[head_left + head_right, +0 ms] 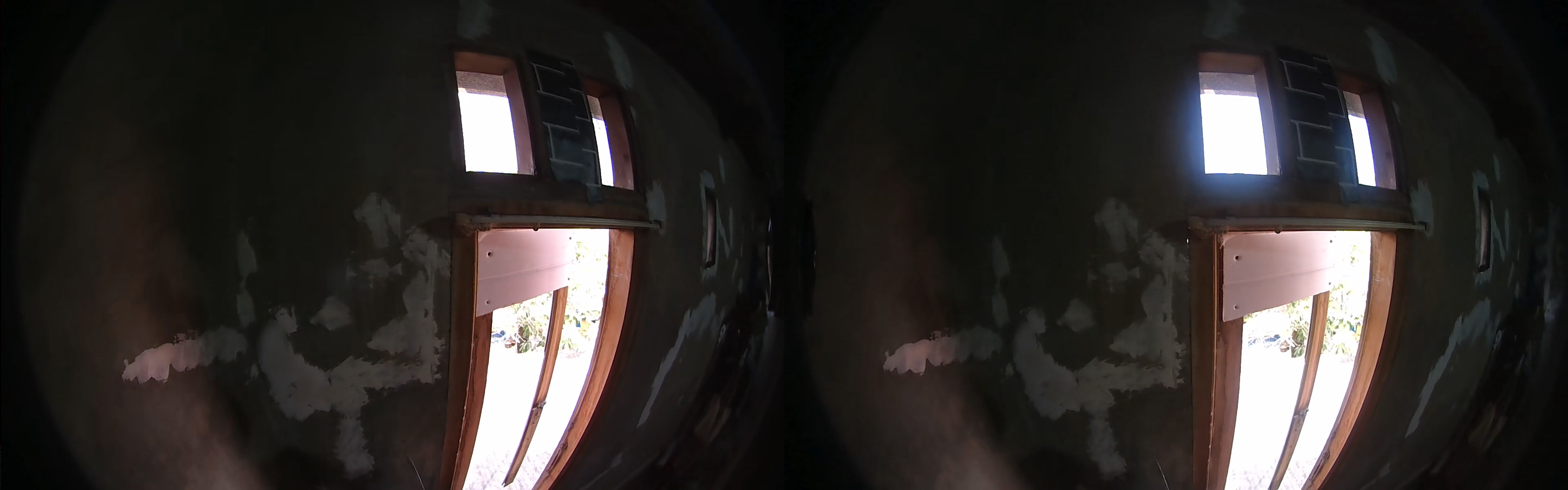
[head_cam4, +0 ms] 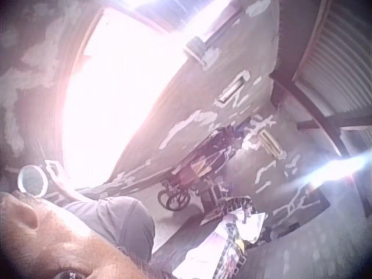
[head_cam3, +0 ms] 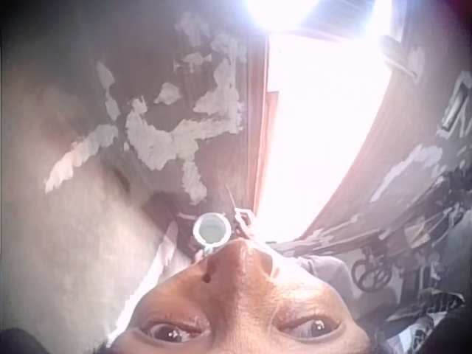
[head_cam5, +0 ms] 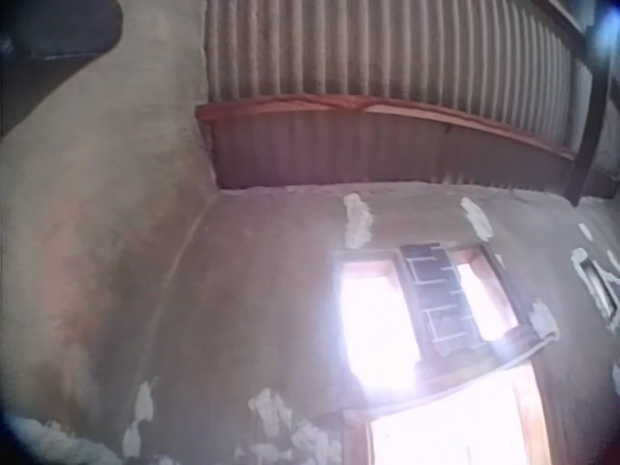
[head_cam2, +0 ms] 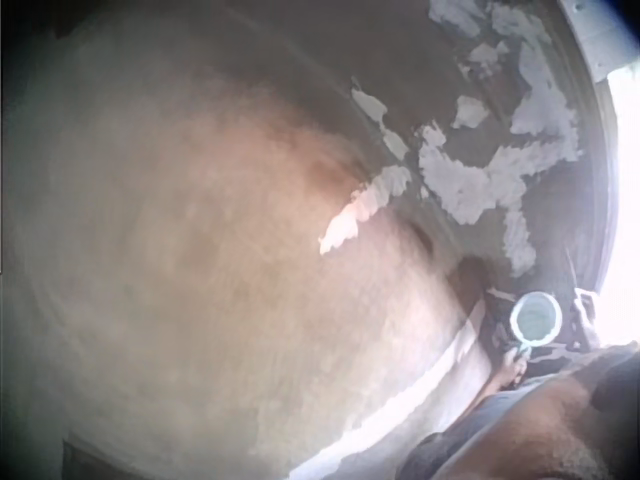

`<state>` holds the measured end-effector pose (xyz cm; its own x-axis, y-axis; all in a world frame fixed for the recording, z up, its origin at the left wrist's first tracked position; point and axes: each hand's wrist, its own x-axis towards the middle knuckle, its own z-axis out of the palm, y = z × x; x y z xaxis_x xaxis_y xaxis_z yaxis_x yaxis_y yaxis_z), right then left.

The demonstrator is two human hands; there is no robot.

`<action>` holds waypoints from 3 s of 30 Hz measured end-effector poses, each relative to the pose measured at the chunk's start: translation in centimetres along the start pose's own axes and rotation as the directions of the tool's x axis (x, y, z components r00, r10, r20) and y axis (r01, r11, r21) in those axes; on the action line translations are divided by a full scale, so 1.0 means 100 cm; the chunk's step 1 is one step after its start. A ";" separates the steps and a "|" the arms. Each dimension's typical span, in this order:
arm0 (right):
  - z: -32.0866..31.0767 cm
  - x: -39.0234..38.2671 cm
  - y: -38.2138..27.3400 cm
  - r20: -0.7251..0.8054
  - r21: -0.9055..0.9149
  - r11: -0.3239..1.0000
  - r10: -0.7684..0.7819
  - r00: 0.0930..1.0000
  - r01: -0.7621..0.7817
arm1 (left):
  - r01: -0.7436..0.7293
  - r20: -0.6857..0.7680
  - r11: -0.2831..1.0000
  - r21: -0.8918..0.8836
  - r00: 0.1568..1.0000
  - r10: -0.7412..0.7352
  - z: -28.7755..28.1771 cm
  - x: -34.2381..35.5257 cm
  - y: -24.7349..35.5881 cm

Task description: The person applies putty to a wall using a scraper, dipping the scraper into a container and smoothing the putty over cracks and gaps on the surface.

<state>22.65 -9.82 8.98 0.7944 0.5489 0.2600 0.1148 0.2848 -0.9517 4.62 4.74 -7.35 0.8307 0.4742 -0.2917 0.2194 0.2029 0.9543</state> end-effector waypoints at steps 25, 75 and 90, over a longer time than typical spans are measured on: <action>0.056 0.037 -0.083 0.387 0.020 0.999 0.034 0.921 -0.045 | -0.029 -0.050 0.999 -0.024 0.998 0.028 -0.005 -0.016 -0.003; 0.093 0.070 0.003 0.778 0.140 0.981 -0.024 0.628 -0.137 | -0.151 -0.570 0.982 0.116 0.799 0.190 0.058 -0.179 0.106; 0.078 0.081 0.019 0.777 0.046 0.998 -0.006 0.630 -0.048 | -0.107 -0.550 0.990 0.089 0.823 0.138 0.049 -0.188 0.108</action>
<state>24.62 1.25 10.58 0.0362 0.9545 0.2960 0.0491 0.2941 -0.9545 -6.10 -6.17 8.72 0.4325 0.8901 -0.1437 0.1741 0.0740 0.9820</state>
